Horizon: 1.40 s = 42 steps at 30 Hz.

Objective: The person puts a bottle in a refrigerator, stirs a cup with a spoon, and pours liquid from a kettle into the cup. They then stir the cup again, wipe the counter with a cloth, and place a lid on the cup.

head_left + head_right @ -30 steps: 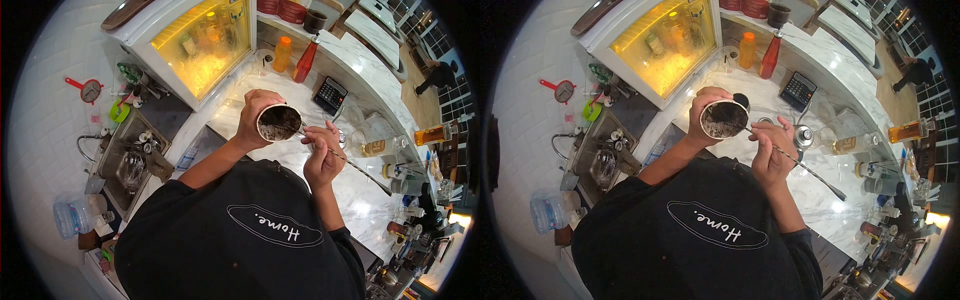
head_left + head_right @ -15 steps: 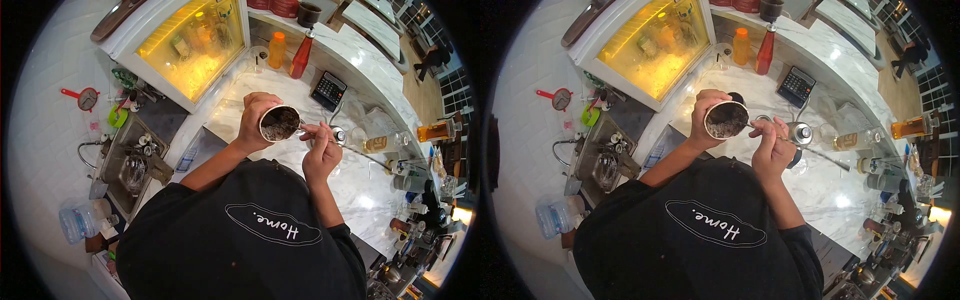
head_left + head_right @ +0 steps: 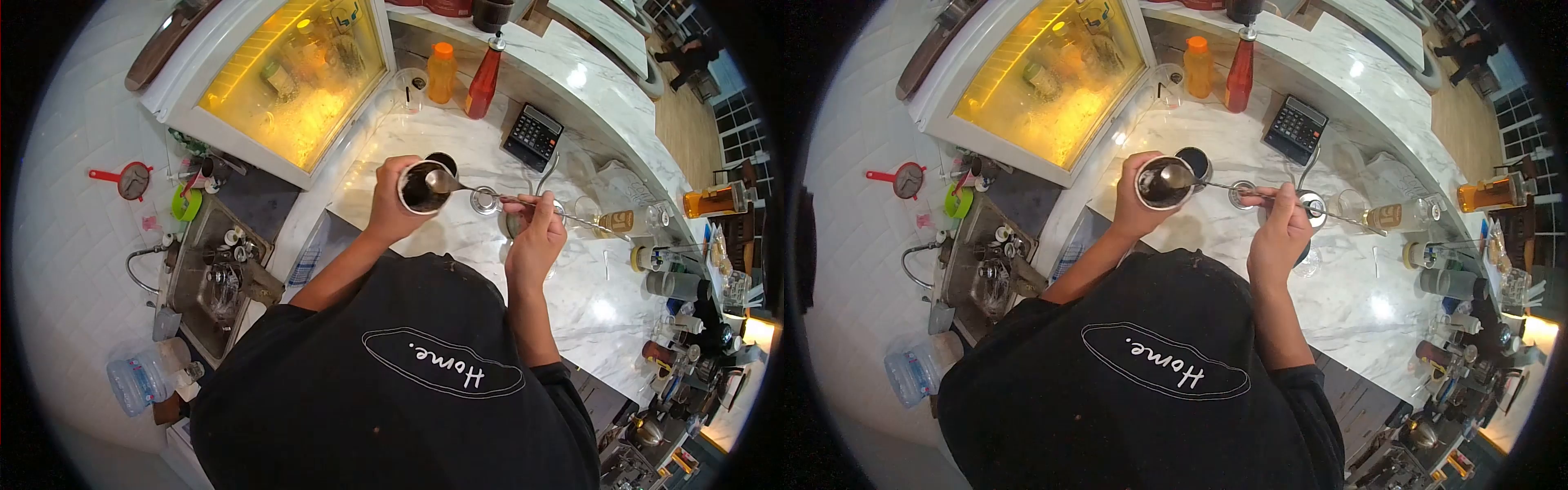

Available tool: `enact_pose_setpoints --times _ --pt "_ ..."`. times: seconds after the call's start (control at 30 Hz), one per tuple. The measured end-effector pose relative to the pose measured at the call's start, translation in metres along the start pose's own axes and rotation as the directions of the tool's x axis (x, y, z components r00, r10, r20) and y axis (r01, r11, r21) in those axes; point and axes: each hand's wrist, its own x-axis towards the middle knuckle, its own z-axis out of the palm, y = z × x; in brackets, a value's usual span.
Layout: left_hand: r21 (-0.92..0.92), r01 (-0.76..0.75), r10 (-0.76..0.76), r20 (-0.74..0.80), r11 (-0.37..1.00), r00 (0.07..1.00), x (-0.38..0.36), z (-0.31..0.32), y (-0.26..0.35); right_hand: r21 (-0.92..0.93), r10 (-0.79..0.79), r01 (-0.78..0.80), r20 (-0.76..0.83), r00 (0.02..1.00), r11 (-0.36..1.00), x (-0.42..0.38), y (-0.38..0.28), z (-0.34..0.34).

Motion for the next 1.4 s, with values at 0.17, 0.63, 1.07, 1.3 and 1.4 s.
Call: enact_pose_setpoints --times 0.17,0.63,1.07,1.3,1.4 --pt "-0.102 0.274 -0.284 -0.104 0.956 0.953 -0.024 -0.014 -0.045 -0.089 0.003 -0.014 -0.116 0.993 0.996 0.015 0.027 -0.015" --pt "0.185 0.419 -0.388 -0.180 0.889 0.904 -0.062 -0.020 -0.108 -0.611 -0.215 0.396 0.350 0.912 0.685 0.033 0.097 0.010" --pt "0.311 0.414 -0.462 0.100 0.856 0.881 -0.080 -0.021 -0.109 -0.578 -0.270 0.548 0.498 0.824 0.604 0.030 0.088 0.015" --pt "0.211 0.335 -0.369 0.153 0.918 0.917 -0.079 -0.042 -0.101 -0.610 -0.345 0.597 0.489 0.801 0.521 0.031 0.091 0.001" --pt "0.179 0.315 -0.337 0.112 0.932 0.935 -0.065 -0.051 -0.092 -0.603 -0.345 0.618 0.515 0.784 0.504 0.026 0.090 0.009"
